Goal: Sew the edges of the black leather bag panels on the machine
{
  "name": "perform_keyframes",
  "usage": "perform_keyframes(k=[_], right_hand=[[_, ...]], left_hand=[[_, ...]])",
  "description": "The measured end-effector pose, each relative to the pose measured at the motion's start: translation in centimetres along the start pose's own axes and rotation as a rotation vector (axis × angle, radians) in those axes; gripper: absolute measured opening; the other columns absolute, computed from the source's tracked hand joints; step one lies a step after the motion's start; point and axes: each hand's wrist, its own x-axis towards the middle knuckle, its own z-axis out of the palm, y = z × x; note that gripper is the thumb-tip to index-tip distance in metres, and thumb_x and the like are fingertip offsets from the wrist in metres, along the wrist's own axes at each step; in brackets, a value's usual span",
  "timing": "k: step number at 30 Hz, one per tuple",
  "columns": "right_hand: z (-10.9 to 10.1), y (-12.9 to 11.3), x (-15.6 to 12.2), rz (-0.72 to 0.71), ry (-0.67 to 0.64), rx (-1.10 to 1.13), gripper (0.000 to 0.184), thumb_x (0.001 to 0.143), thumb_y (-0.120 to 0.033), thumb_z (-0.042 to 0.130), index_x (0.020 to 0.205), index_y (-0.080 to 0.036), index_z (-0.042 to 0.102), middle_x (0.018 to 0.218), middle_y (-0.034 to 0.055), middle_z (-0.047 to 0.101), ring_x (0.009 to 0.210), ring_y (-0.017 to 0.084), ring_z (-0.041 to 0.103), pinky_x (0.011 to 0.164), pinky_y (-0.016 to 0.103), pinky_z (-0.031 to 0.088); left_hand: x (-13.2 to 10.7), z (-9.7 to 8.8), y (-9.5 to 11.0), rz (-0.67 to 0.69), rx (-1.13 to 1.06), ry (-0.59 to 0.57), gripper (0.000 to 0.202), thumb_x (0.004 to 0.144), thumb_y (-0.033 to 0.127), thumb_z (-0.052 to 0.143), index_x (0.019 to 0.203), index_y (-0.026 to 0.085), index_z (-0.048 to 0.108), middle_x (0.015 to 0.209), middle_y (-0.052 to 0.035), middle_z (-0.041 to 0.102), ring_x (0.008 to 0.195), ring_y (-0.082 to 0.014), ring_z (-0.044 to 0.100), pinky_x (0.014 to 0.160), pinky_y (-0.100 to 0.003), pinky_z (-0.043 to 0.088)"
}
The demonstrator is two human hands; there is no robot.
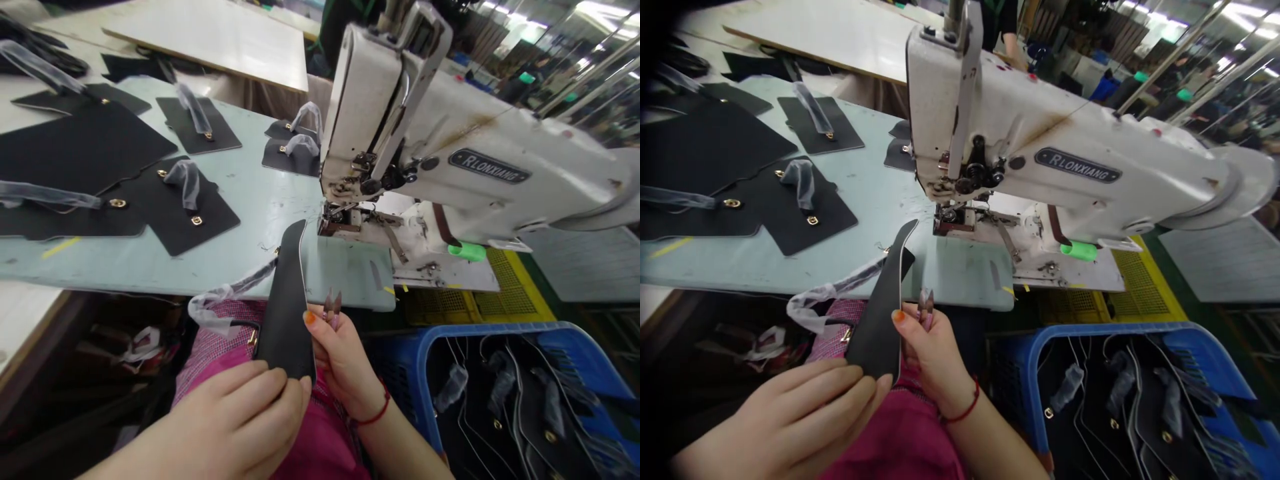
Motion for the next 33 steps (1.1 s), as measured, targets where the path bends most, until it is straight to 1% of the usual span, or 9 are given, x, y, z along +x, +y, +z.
perform_keyframes(k=[6, 11, 15, 19, 23, 26, 28, 30, 33], right_hand=[[0.1, 0.0, 0.2, 0.007, -0.005, -0.031, 0.038, 0.078, -0.036, 0.076, 0.073, -0.019, 0.042, 0.050, -0.0129, 0.025, 0.040, 0.001, 0.010, 0.036, 0.018, 0.007], [-0.1, 0.3, 0.3, 0.008, 0.005, -0.056, 0.039, 0.077, -0.036, 0.076, 0.072, -0.020, 0.041, 0.051, -0.0128, 0.023, 0.040, 0.001, 0.011, 0.037, 0.018, 0.007], [-0.2, 0.3, 0.2, -0.004, 0.072, -0.060, 0.041, 0.074, -0.037, 0.078, 0.072, -0.020, 0.041, 0.050, -0.0131, 0.023, 0.040, 0.001, 0.011, 0.037, 0.017, 0.008], [0.1, 0.2, 0.0, -0.010, 0.107, -0.043, 0.036, 0.072, -0.036, 0.079, 0.072, -0.019, 0.048, 0.050, -0.0130, 0.022, 0.040, 0.002, 0.010, 0.036, 0.017, 0.009], [0.5, 0.3, 0.0, 0.003, 0.095, -0.056, 0.031, 0.072, -0.037, 0.079, 0.079, -0.017, 0.057, 0.051, -0.0122, 0.026, 0.040, 0.002, 0.012, 0.036, 0.017, 0.012], [0.5, 0.7, 0.1, 0.007, 0.102, -0.068, 0.031, 0.072, -0.038, 0.080, 0.081, -0.017, 0.059, 0.051, -0.0121, 0.025, 0.041, 0.002, 0.012, 0.036, 0.017, 0.013], [0.2, 1.0, 0.3, 0.005, 0.090, -0.079, 0.031, 0.072, -0.038, 0.080, 0.082, -0.016, 0.060, 0.051, -0.0119, 0.025, 0.041, 0.002, 0.012, 0.037, 0.017, 0.012], [-0.2, 1.4, 0.4, 0.002, 0.070, -0.097, 0.031, 0.074, -0.038, 0.079, 0.085, -0.016, 0.061, 0.052, -0.0114, 0.027, 0.041, 0.002, 0.013, 0.038, 0.018, 0.012], [-0.6, 1.7, 0.7, -0.007, 0.037, -0.134, 0.029, 0.077, -0.039, 0.076, 0.090, -0.016, 0.064, 0.054, -0.0098, 0.032, 0.042, 0.002, 0.016, 0.039, 0.018, 0.012]], left_hand=[[-1.1, 0.9, 0.3, -0.073, -0.005, 0.005, 0.035, 0.093, 0.004, 0.036, 0.106, 0.011, 0.067, 0.081, -0.0028, 0.073, 0.071, -0.0162, 0.064, 0.071, -0.029, 0.050], [-3.6, 2.0, 0.6, -0.213, -0.041, 0.148, 0.022, 0.090, 0.008, 0.054, 0.104, 0.019, 0.067, 0.081, -0.0012, 0.072, 0.079, -0.0155, 0.063, 0.076, -0.026, 0.050], [-6.9, 2.8, 0.4, -0.597, -0.251, 0.289, 0.017, 0.085, 0.010, 0.061, 0.095, 0.023, 0.067, 0.084, -0.0039, 0.068, 0.081, -0.0176, 0.063, 0.075, -0.028, 0.050], [-9.8, 3.8, -0.6, -1.015, -0.409, 0.312, 0.003, 0.084, 0.024, 0.064, 0.086, 0.024, 0.067, 0.088, -0.0044, 0.066, 0.085, -0.0202, 0.062, 0.076, -0.026, 0.049], [-10.8, 5.5, -1.4, -1.454, -0.749, 0.347, 0.034, 0.082, 0.048, 0.067, 0.106, 0.025, 0.069, 0.111, -0.0063, 0.070, 0.106, -0.0263, 0.063, 0.088, -0.028, 0.050], [-10.8, 6.7, -1.3, -1.657, -1.081, 0.470, 0.056, 0.076, 0.058, 0.068, 0.119, 0.024, 0.066, 0.131, -0.0088, 0.064, 0.124, -0.0322, 0.056, 0.096, -0.034, 0.050], [-10.5, 7.2, -1.2, -1.703, -1.340, 0.561, 0.066, 0.074, 0.058, 0.070, 0.129, 0.023, 0.060, 0.137, -0.0111, 0.060, 0.126, -0.0341, 0.055, 0.097, -0.039, 0.051], [-9.6, 7.4, -1.3, -1.667, -1.578, 0.598, 0.073, 0.072, 0.054, 0.074, 0.135, 0.023, 0.055, 0.135, -0.0125, 0.061, 0.123, -0.0337, 0.058, 0.099, -0.040, 0.050], [-7.6, 7.1, -1.8, -1.620, -1.783, 0.601, 0.067, 0.075, 0.049, 0.074, 0.134, 0.023, 0.056, 0.121, -0.0111, 0.070, 0.108, -0.0285, 0.068, 0.095, -0.035, 0.052]])
